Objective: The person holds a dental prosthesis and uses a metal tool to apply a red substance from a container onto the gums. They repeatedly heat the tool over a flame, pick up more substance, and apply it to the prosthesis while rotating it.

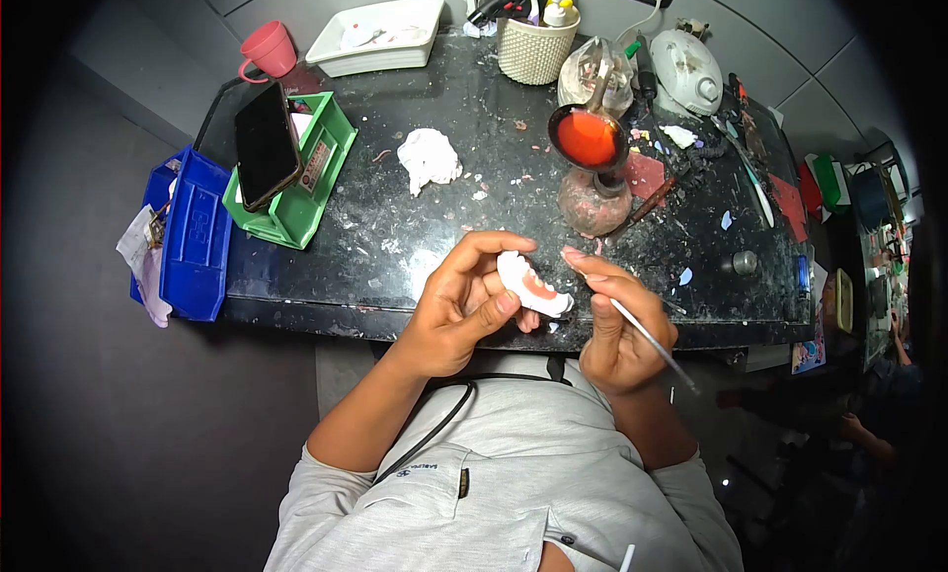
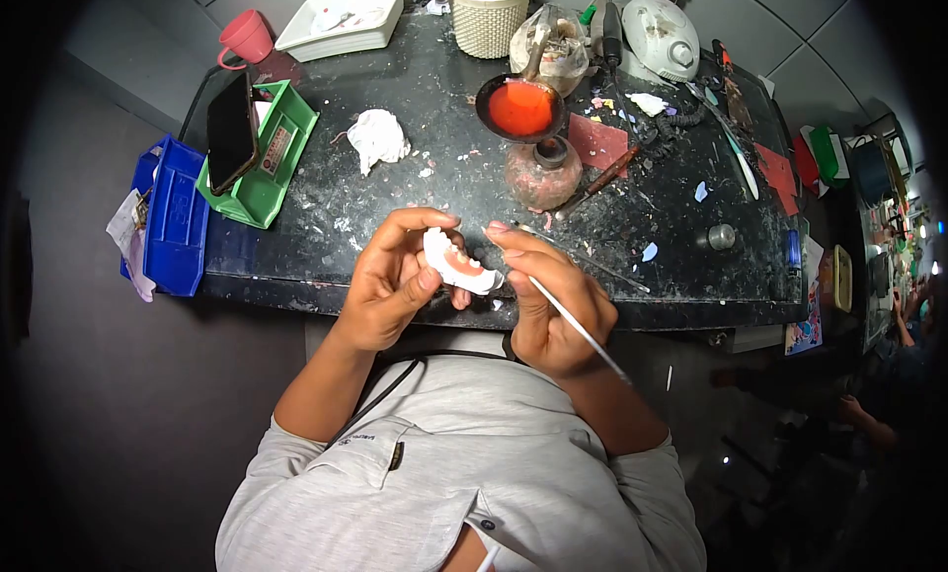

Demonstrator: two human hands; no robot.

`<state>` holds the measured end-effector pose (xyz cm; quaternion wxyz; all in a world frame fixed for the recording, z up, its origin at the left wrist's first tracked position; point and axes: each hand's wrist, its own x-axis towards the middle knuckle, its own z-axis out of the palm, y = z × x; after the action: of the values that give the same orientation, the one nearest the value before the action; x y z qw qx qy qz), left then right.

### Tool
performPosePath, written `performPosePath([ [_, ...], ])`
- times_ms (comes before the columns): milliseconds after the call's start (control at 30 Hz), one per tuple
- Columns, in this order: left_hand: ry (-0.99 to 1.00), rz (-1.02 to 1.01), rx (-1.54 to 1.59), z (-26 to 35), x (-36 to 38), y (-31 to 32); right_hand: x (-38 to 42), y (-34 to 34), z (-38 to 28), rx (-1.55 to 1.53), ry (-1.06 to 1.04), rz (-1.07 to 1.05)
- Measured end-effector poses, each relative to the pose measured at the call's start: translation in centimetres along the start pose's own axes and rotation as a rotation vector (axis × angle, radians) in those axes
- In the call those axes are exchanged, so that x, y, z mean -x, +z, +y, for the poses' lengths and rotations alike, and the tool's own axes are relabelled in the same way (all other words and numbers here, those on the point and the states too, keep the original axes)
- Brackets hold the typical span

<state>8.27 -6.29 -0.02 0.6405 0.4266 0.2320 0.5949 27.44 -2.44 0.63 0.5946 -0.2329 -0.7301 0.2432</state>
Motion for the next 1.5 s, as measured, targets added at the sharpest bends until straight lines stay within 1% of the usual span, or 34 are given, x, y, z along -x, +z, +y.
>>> performPosePath([
  [33, -0.011, 0.008, -0.021, 0.1, 0.0, 0.0, 0.3, 0.1, 0.2, -0.102, 0.040, 0.051],
  [100, -0.016, 0.014, -0.036, 0.1, 0.0, 0.0, 0.4, -0.1, 0.3, -0.060, 0.063, 0.030],
  [167, -0.023, 0.019, -0.050, 0.0, -0.1, 0.2, -0.3, -0.3, 0.0, 0.050, 0.013, -0.039],
  [200, 0.037, 0.053, -0.049, -0.4, -0.1, 0.6, -1.3, -0.7, -1.3, 0.187, -0.003, -0.107],
  [233, 0.095, 0.087, -0.048, -0.7, 0.0, 0.8, -1.2, -0.4, -1.3, 0.187, -0.001, -0.106],
  [267, 0.092, 0.086, -0.048, -0.8, 0.0, 0.6, -1.0, -0.1, -1.2, 0.165, -0.051, -0.119],
  [333, 0.193, 0.078, -0.211, -1.2, 0.0, 0.1, -0.8, 0.2, -1.1, 0.130, -0.117, -0.154],
  [367, 0.190, 0.077, -0.211, -1.3, 0.1, -0.2, -0.7, 0.3, -1.0, 0.131, -0.114, -0.152],
  [433, 0.200, 0.079, -0.233, -1.4, 0.3, -0.5, -0.7, 0.6, -0.9, 0.179, -0.194, -0.189],
  [633, 0.245, 0.065, -0.179, -1.7, 0.1, -0.3, -0.6, 0.6, -0.8, 0.207, -0.194, -0.213],
  [900, 0.246, 0.059, -0.192, -1.6, 0.2, -0.4, -0.5, 0.6, -0.9, 0.216, -0.198, -0.219],
  [967, 0.229, 0.070, -0.188, -1.6, 0.3, -0.4, -0.5, 0.6, -1.0, 0.156, -0.134, -0.168],
  [1000, 0.256, 0.079, -0.198, -1.6, 0.2, -0.1, -0.5, 0.5, -1.0, 0.155, -0.135, -0.169],
  [1067, 0.283, 0.088, -0.208, -1.3, 0.1, 0.2, -0.4, 0.5, -1.0, 0.097, -0.039, -0.124],
  [1133, 0.300, 0.121, -0.421, -1.1, 0.1, 0.5, -0.5, 0.4, -0.9, 0.078, -0.046, -0.131],
  [1167, 0.299, 0.120, -0.421, -1.1, 0.1, 0.5, -0.5, 0.4, -0.8, 0.059, -0.053, -0.137],
  [1233, 0.259, 0.092, -0.278, -1.0, 0.1, 0.5, -0.6, 0.4, -0.7, 0.053, -0.057, -0.141],
  [1333, 0.255, 0.044, -0.295, -1.0, 0.2, 0.2, -0.7, 0.3, -0.6, 0.041, -0.066, -0.150],
  [1500, 0.215, 0.054, -0.232, -1.1, 0.5, 0.2, -0.7, 0.3, -0.6, 0.017, -0.060, -0.134],
])
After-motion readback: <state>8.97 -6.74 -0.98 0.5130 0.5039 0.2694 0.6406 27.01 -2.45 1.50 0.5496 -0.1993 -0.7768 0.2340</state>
